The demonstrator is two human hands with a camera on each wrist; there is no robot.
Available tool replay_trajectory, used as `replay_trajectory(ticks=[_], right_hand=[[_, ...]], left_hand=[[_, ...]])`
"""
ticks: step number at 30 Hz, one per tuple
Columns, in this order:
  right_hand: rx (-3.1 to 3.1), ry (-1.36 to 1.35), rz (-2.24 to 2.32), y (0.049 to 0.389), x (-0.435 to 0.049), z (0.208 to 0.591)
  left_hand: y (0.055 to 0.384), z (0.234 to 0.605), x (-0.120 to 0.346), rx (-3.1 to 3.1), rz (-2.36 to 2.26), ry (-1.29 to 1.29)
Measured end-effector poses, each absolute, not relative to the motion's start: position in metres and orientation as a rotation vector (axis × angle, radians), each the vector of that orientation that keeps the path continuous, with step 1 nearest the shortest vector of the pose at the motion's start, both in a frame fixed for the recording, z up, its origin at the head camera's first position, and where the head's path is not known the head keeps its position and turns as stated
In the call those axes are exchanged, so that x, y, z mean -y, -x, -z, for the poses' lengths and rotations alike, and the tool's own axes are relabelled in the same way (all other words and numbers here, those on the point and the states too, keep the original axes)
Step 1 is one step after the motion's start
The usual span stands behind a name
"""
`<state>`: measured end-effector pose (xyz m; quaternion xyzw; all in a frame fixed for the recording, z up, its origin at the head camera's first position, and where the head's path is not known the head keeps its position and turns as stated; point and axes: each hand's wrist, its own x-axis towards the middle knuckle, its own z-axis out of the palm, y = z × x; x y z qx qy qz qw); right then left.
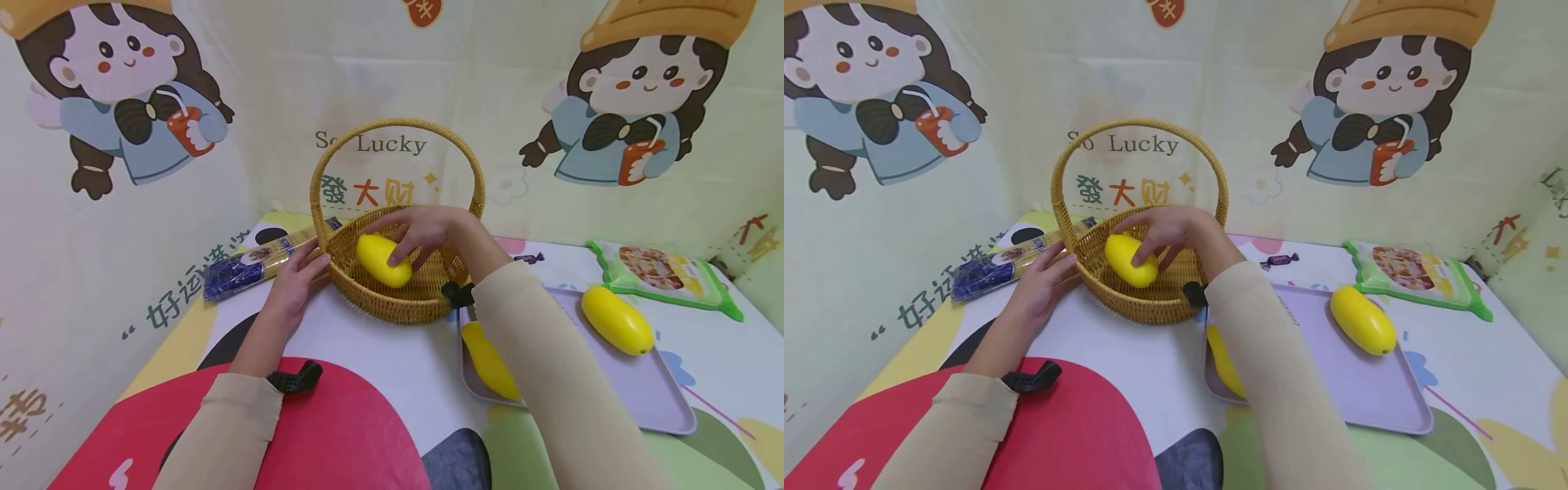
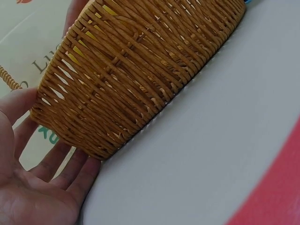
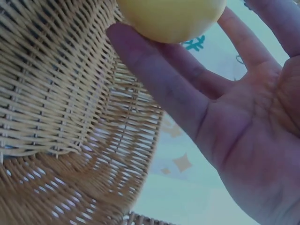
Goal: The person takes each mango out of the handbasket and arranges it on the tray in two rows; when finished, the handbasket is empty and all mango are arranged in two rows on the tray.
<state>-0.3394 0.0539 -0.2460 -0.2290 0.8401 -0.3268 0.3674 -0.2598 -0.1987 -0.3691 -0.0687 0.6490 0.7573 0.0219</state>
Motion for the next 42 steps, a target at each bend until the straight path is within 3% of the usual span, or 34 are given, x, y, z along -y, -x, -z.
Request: replay_trajectory(ticks=[42], right_hand=[[-2.32,0.71,0.842,0.282,-0.137,0.204]], left_hand=[[0.257,0.367,0.199,-1.998,-2.348,0.173]])
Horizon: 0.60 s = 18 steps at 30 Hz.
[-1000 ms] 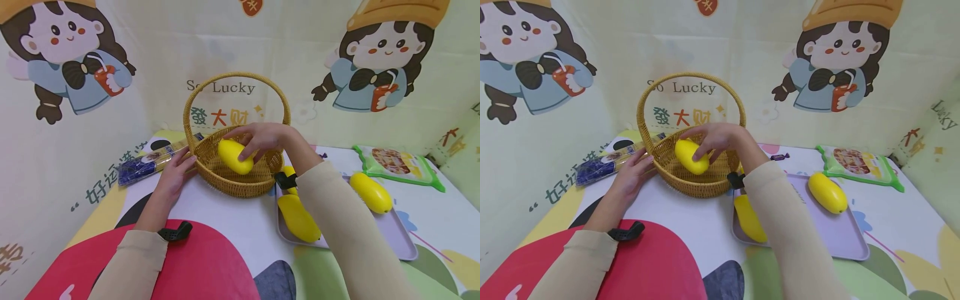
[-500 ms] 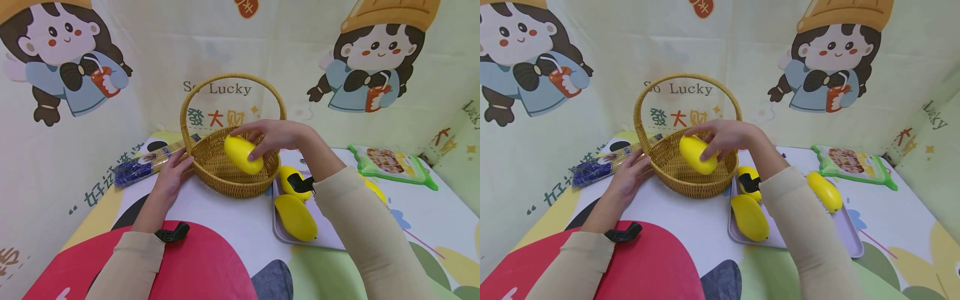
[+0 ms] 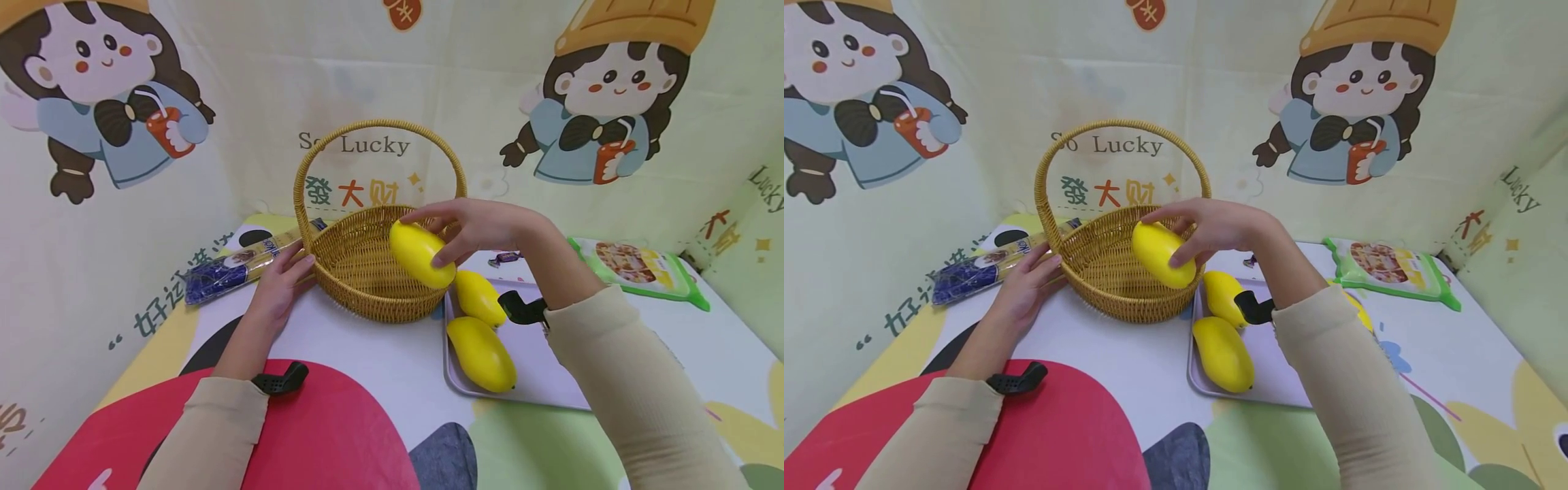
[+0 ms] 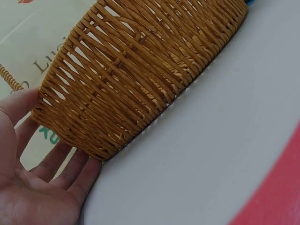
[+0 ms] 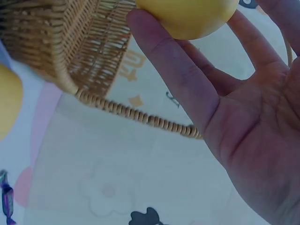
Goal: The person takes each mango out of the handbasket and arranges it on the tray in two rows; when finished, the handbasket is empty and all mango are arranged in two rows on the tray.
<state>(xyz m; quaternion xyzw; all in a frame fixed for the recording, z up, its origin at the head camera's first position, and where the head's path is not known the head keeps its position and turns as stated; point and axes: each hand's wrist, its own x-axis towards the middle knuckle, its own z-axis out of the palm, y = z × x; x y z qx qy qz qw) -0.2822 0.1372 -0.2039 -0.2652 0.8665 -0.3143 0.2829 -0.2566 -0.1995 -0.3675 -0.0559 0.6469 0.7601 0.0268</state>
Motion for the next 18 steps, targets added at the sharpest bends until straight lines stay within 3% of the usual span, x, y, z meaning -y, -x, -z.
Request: replay_trajectory(ticks=[18], right_hand=[[-2.419,0.792,0.704,0.242,-0.184,0.196]], left_hand=[[0.259,0.369,0.201,-2.008,-2.333,0.192]])
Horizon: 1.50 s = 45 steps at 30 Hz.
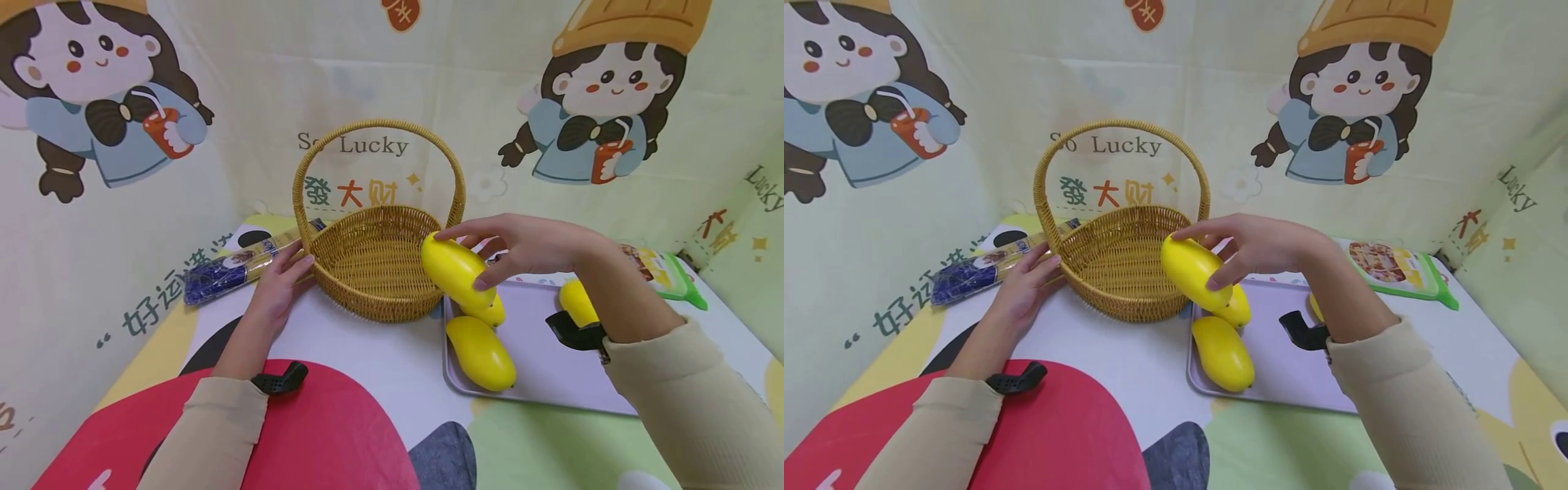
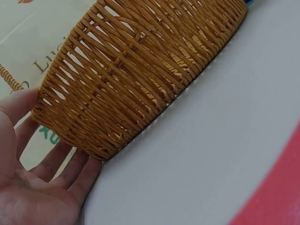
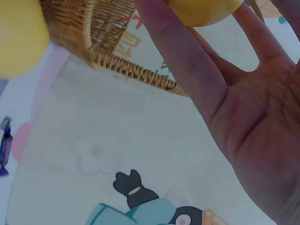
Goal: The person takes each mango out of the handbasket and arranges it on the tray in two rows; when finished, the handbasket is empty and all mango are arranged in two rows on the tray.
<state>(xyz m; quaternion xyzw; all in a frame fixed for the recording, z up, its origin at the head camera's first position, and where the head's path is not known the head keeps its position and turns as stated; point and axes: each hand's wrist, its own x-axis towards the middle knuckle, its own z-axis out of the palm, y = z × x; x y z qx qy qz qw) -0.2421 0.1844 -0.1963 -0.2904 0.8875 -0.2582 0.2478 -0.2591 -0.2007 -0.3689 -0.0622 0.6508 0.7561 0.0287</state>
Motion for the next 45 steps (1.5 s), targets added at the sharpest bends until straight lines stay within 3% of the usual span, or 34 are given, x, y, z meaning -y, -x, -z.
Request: replay_trajectory(ticks=[30,45], right_hand=[[-2.643,0.574,0.661,0.194,-0.317,0.242],[-2.633,0.512,0.637,0.176,-0.361,0.266]], left_hand=[[0.257,0.367,0.201,-1.986,-2.35,0.138],[0.259,0.368,0.201,-2.01,-2.326,0.16]])
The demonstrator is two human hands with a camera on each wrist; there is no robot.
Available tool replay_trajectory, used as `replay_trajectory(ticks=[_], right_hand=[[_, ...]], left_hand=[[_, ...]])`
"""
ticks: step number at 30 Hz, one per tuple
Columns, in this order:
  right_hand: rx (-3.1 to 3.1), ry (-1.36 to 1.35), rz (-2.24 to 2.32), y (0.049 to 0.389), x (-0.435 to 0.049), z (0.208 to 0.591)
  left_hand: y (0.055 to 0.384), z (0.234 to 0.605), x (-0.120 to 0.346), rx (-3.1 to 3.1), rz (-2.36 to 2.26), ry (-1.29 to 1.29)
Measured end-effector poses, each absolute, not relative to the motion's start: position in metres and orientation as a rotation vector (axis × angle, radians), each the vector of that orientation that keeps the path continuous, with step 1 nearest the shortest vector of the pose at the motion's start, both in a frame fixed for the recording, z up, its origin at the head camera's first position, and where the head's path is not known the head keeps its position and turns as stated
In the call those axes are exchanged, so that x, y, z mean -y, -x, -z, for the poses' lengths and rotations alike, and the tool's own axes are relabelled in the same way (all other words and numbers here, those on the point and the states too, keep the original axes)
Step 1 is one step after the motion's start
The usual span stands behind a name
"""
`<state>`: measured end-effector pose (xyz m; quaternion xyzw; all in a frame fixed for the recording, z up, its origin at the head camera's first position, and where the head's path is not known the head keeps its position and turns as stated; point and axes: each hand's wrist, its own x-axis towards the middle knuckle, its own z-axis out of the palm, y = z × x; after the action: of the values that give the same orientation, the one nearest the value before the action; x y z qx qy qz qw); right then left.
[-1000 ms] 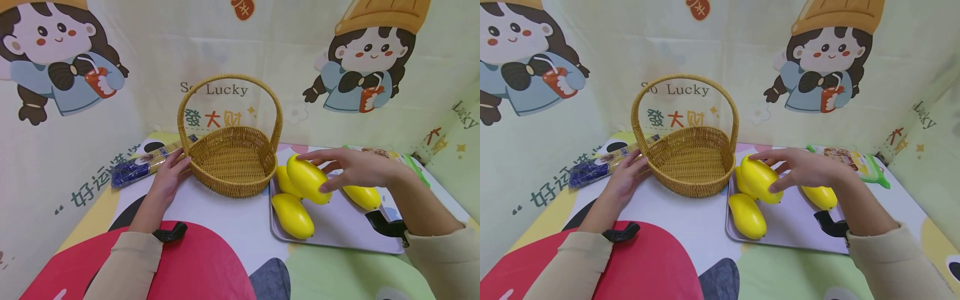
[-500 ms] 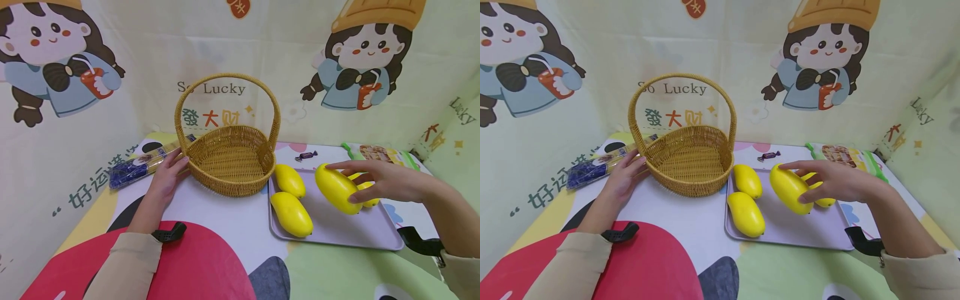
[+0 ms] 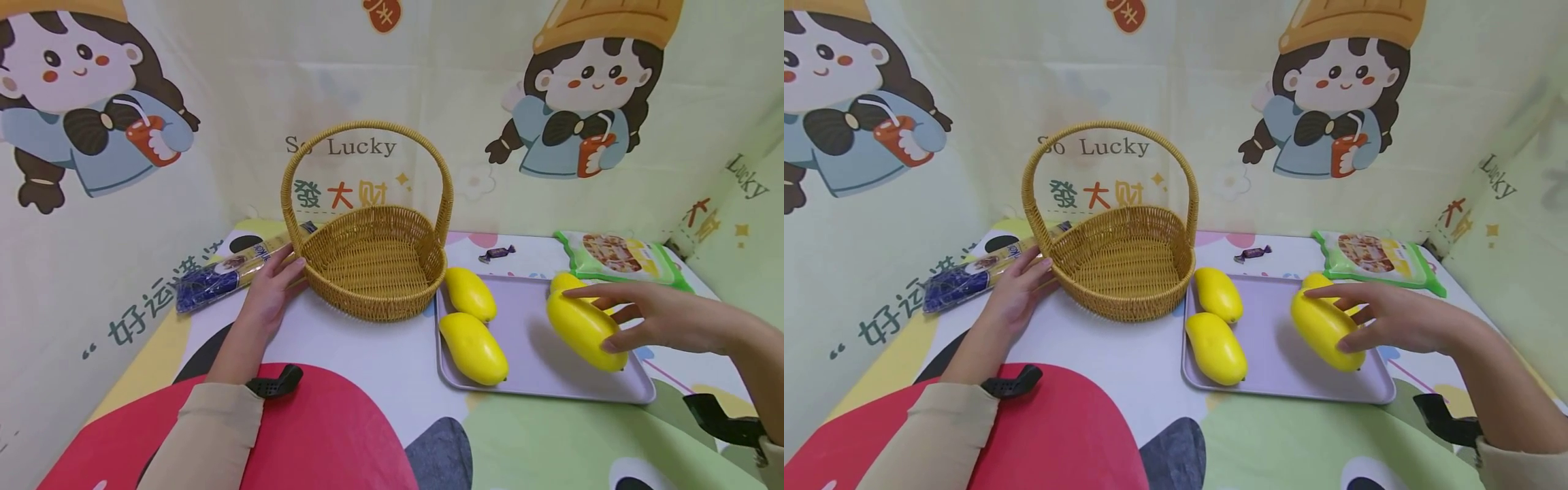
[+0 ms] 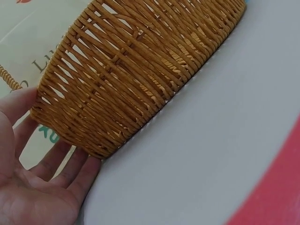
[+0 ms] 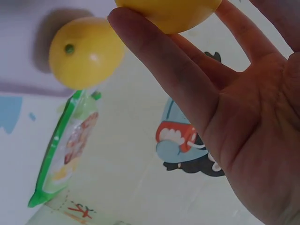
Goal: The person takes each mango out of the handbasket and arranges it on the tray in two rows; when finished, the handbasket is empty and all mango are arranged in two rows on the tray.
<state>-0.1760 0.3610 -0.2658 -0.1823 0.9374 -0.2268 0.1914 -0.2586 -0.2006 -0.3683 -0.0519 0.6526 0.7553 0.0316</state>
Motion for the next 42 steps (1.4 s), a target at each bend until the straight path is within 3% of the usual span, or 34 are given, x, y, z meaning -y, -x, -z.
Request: replay_trajectory(ticks=[17,29,42], right_hand=[[-2.439,0.361,0.728,0.166,-0.396,0.293],[-2.463,0.394,0.699,0.164,-0.401,0.3],[-2.336,0.219,0.826,0.163,-0.406,0.298]], left_hand=[[0.26,0.372,0.199,-2.002,-2.342,0.164],[0.259,0.369,0.197,-1.997,-2.348,0.17],[0.258,0.369,0.2,-1.987,-2.351,0.17]])
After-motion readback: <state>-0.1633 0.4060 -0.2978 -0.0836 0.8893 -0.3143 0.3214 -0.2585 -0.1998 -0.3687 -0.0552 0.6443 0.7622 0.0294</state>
